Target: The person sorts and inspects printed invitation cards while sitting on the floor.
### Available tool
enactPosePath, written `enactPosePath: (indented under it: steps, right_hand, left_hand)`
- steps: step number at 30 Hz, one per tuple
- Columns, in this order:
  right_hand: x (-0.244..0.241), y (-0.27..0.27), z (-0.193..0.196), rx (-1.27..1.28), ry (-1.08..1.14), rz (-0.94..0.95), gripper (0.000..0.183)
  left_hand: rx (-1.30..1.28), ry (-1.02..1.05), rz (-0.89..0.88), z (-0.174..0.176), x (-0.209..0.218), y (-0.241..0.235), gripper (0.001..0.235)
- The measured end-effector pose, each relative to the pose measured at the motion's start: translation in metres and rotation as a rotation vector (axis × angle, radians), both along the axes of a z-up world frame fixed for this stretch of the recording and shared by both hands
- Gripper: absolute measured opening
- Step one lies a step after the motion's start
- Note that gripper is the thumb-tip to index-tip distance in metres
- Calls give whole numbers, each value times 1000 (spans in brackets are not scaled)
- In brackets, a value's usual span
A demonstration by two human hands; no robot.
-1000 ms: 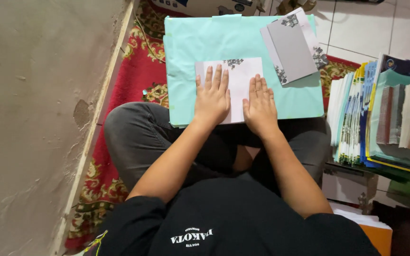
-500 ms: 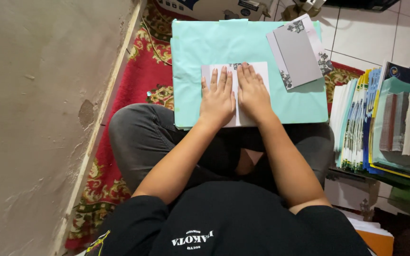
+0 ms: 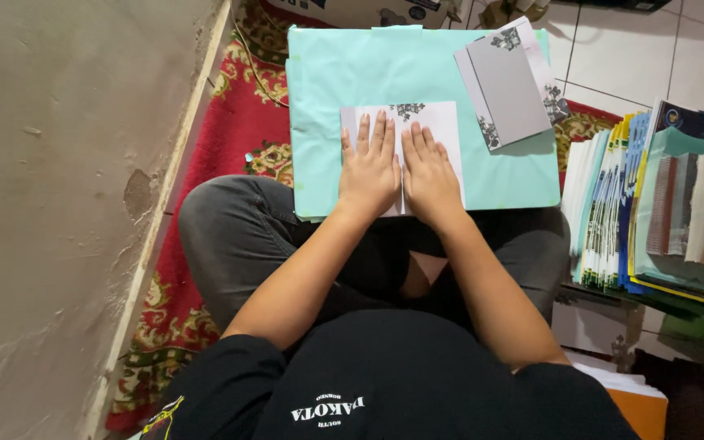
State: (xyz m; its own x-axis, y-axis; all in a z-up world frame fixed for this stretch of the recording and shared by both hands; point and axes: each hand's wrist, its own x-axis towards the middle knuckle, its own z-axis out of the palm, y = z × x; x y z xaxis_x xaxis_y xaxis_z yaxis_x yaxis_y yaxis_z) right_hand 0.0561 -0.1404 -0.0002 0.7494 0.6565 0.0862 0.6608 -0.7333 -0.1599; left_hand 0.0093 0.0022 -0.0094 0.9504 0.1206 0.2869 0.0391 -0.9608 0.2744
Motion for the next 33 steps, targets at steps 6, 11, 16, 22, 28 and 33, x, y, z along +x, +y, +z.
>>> enactPosePath:
  steps: [6,11,16,22,28,33]
  right_hand:
    - [48,20,-5,60,1,-85,58]
    - [31,-2,-2,42,8,-206,60]
    - [16,-22,-8,75,-53,-225,61]
    - [16,-20,-10,102,-138,-183,63]
    - [18,-23,-16,98,-98,-185,66]
    - [14,-24,-14,121,-100,-180,66]
  left_hand:
    - [47,-68,29,2,-1,-1,63]
    - [30,-11,25,13,-5,-2,64]
    - [11,247,45,24,16,-10,67]
    - [-24,258,48,25,55,-6,60]
    - [-59,266,-86,30,18,-13,61]
    - [61,161,-274,23,-49,-37,68]
